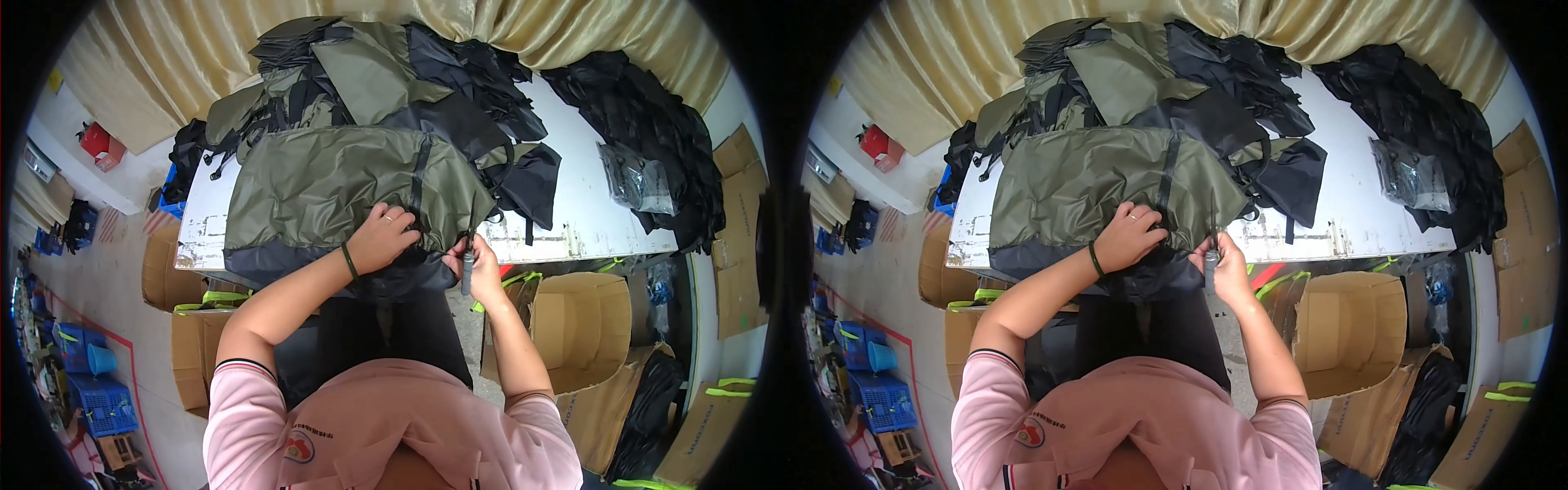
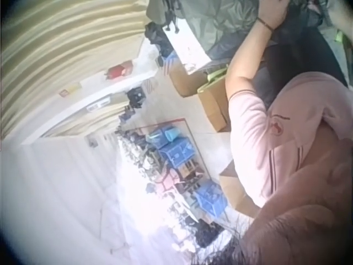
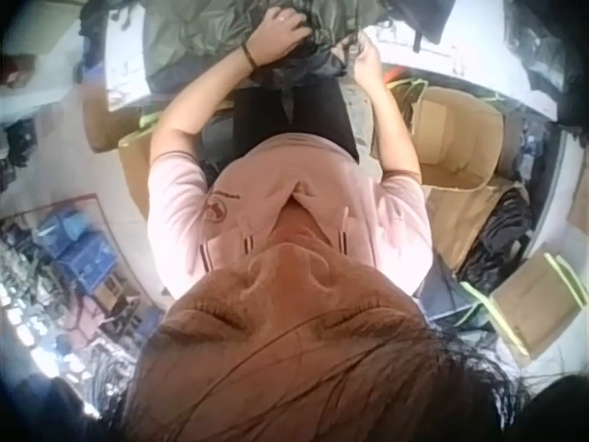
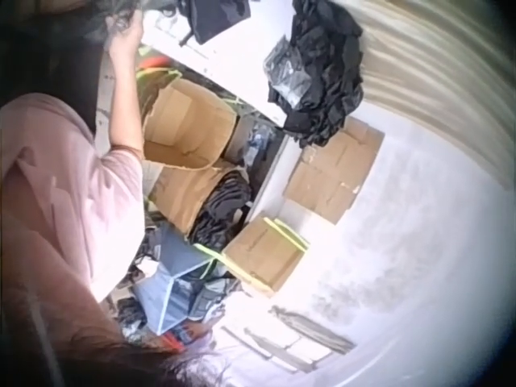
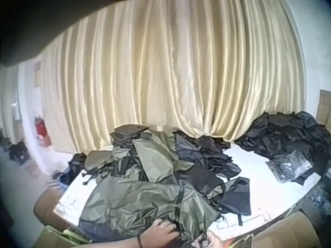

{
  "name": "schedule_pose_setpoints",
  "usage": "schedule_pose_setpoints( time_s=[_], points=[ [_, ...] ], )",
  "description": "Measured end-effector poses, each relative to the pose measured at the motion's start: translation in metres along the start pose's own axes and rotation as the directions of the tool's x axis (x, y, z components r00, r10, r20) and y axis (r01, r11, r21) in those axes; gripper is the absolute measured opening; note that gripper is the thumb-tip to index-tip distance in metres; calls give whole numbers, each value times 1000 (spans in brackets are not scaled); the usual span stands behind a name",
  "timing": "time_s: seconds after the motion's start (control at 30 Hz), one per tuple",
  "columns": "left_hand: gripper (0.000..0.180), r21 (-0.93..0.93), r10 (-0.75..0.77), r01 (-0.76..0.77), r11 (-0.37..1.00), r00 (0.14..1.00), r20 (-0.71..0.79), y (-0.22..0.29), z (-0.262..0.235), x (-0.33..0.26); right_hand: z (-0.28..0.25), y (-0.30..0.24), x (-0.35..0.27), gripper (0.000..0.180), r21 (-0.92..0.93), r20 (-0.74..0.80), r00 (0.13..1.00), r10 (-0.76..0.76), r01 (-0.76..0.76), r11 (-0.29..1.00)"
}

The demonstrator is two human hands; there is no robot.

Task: Cutting and sorting fabric components for bag manufacturing.

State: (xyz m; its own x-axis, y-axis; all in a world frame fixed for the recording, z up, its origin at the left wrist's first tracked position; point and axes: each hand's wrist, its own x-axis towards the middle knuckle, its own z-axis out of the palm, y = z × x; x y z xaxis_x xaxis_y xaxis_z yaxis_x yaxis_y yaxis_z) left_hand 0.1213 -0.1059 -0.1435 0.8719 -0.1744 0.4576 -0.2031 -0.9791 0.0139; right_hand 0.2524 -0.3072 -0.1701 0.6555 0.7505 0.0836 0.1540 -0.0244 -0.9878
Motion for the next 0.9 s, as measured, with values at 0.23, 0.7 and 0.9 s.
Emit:
schedule_pose_setpoints(
  time_s=[0.23,0.7,0.9],
  points=[
    [26,-103,29,-38,994,995,-95,-15,0,8,-16,-14,-7,24,30,-3,996,92,-92,995],
    [20,-16,30,-38,999,929,-368,14,45,4,-30,0,-16,28,54,17,994,109,-110,992],
    [21,-69,-31,7,998,936,-350,4,27,-18,-24,14,2,19,-77,100,995,12,-5,997]
  ],
)
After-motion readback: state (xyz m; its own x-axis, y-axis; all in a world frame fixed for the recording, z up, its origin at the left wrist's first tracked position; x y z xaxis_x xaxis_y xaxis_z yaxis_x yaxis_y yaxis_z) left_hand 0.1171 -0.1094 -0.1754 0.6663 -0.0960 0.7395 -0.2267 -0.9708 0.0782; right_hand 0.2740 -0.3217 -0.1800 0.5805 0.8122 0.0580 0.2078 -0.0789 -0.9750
